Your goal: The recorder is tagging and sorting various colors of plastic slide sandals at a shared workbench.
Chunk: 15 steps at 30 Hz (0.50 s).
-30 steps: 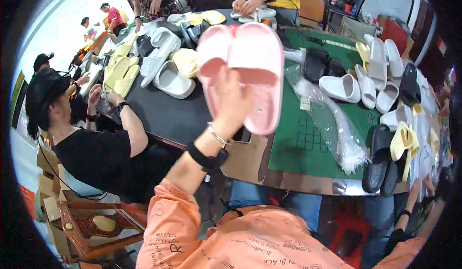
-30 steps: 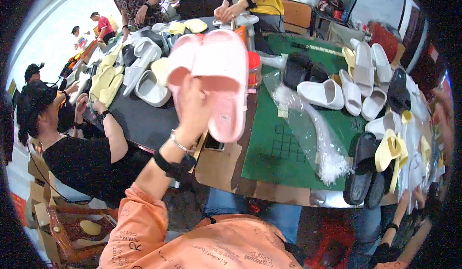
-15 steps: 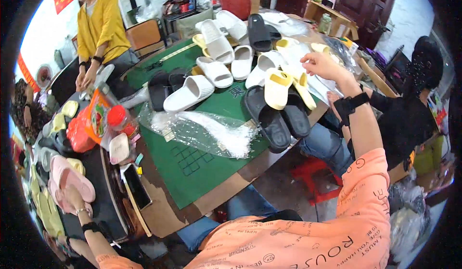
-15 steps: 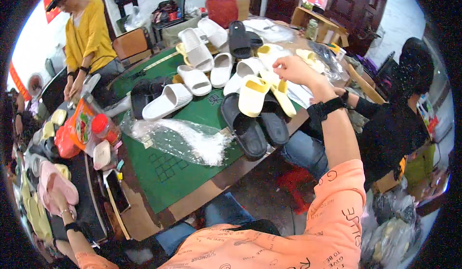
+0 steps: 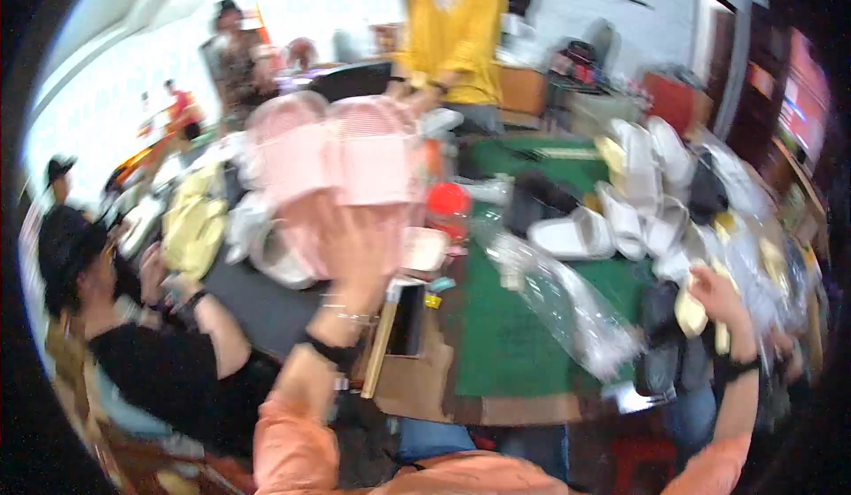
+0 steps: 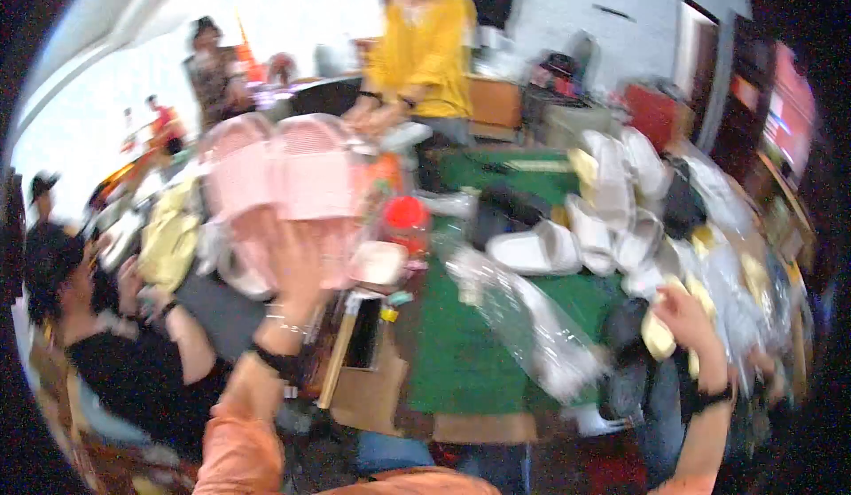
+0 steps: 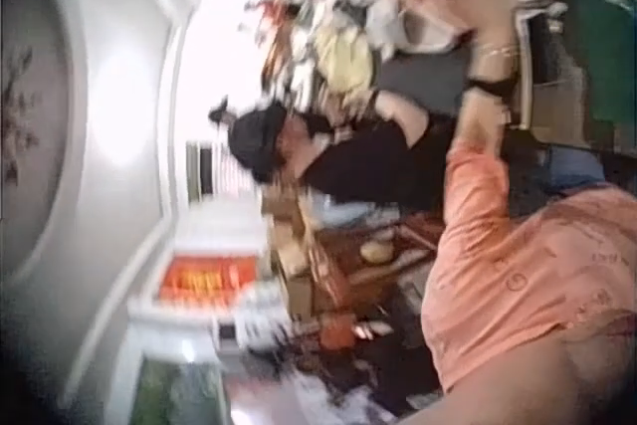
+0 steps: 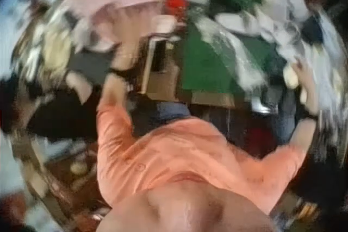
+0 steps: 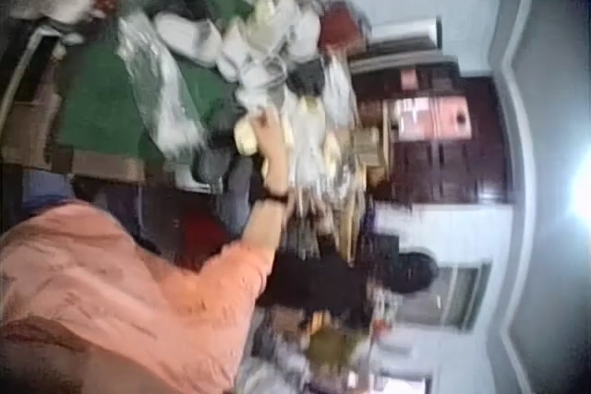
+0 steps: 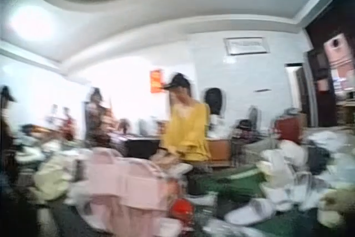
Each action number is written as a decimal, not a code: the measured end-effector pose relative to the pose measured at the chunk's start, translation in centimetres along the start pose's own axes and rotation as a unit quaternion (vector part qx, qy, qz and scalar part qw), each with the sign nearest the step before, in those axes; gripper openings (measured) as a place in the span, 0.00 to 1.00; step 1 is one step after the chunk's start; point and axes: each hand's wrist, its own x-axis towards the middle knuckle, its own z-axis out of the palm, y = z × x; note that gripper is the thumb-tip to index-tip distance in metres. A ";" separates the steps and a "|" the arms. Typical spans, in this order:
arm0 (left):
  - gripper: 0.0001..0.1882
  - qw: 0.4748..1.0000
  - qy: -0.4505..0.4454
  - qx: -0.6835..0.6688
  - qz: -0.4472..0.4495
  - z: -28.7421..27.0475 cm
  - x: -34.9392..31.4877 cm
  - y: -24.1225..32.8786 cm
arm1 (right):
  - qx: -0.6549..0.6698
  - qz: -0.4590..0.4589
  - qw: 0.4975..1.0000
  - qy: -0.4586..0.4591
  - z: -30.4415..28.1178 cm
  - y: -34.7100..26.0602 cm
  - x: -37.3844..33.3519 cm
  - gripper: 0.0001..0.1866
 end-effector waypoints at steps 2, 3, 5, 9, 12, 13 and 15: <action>0.26 0.966 -0.050 -0.254 -0.029 -2.3 -0.5 5.3 | 0.070 -0.130 0.988 -0.052 2.5 -6.6 -0.2 0.33; 0.26 0.973 -0.008 -0.181 0.141 0.0 -2.2 6.1 | 0.070 -0.175 0.978 -0.093 4.7 -10.3 -0.1 0.37; 0.29 0.930 -0.020 -0.366 -0.031 -3.4 -2.0 11.3 | 0.070 -0.274 0.949 -0.143 7.1 -15.2 -1.1 0.44; 0.17 0.765 -0.098 -0.622 -0.137 -3.1 -3.6 17.9 | 0.388 -0.179 0.880 -0.206 13.4 -13.8 -1.3 0.47; 0.17 0.722 -0.160 -0.650 -0.175 -4.7 -5.5 23.1 | 0.591 -0.236 0.755 -0.160 11.9 -17.7 -4.3 0.42; 0.19 0.727 -0.228 -0.629 -0.156 -5.4 -5.5 23.6 | 0.593 -0.217 0.748 -0.204 12.2 -13.5 -2.7 0.39; 0.19 0.706 -0.260 -0.636 -0.173 -4.8 -5.6 22.2 | 0.679 -0.070 0.691 -0.237 14.0 -11.9 -1.7 0.33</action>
